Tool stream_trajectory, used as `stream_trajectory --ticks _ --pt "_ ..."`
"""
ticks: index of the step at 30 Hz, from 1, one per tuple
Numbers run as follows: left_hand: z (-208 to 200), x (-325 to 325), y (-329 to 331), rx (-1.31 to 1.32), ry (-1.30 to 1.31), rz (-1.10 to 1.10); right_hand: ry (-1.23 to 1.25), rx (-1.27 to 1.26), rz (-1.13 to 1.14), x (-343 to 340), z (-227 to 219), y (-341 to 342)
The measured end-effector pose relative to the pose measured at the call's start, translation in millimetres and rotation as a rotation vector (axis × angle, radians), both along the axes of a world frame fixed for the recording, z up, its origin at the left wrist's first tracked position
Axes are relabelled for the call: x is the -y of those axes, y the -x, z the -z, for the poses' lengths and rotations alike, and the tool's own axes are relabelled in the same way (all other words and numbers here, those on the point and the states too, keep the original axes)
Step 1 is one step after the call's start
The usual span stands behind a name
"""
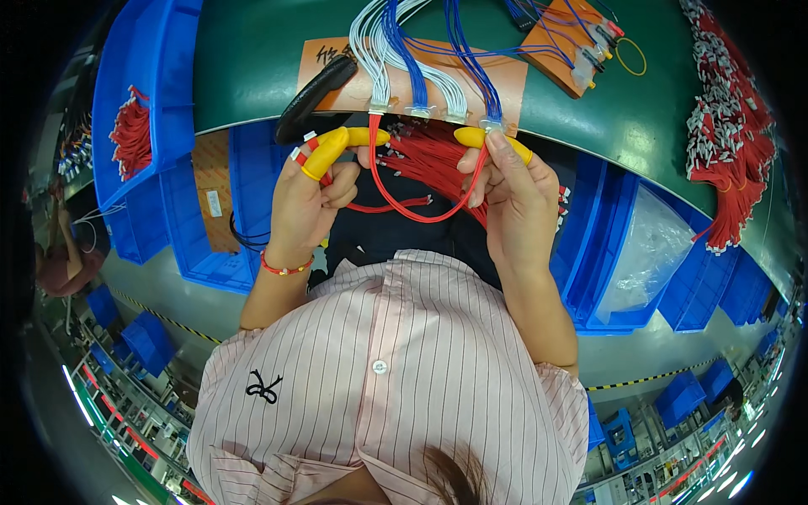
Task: Assembling or bundling multiple wires into harnesses or bundles at a production workbench.
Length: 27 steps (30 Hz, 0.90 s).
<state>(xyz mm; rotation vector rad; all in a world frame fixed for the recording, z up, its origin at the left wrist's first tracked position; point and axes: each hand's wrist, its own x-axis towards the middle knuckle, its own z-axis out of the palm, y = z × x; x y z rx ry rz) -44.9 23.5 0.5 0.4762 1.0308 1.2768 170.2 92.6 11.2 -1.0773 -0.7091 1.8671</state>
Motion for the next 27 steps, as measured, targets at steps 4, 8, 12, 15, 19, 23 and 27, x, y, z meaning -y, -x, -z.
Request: stream_trajectory --ticks 4,8,12,15,19,23,27 --pt "2.8 -1.1 1.8 0.024 -0.049 0.059 0.023 -0.022 -0.085 -3.8 -2.1 -2.7" --pt "-6.0 -10.0 -2.6 0.032 -0.076 0.091 -0.094 0.144 -0.167 -1.1 17.4 -16.9" --pt "-10.9 -26.9 -14.8 0.050 -0.028 0.086 -0.773 0.884 -0.333 12.0 34.5 2.3" --pt "-10.1 -29.8 -15.5 0.082 -0.001 0.082 -1.152 1.031 -0.257 5.8 44.7 25.5" --pt "3.3 -24.5 -16.7 0.083 -0.046 0.043 -1.122 1.021 -0.290 0.3 50.3 29.1" --pt "-7.6 -11.1 -36.3 0.074 -0.079 -0.112 -0.715 0.706 -0.278 3.6 42.3 22.0" --pt "-11.1 14.9 -30.8 0.549 0.090 0.173 -0.376 0.330 -0.291 5.7 31.7 10.8"
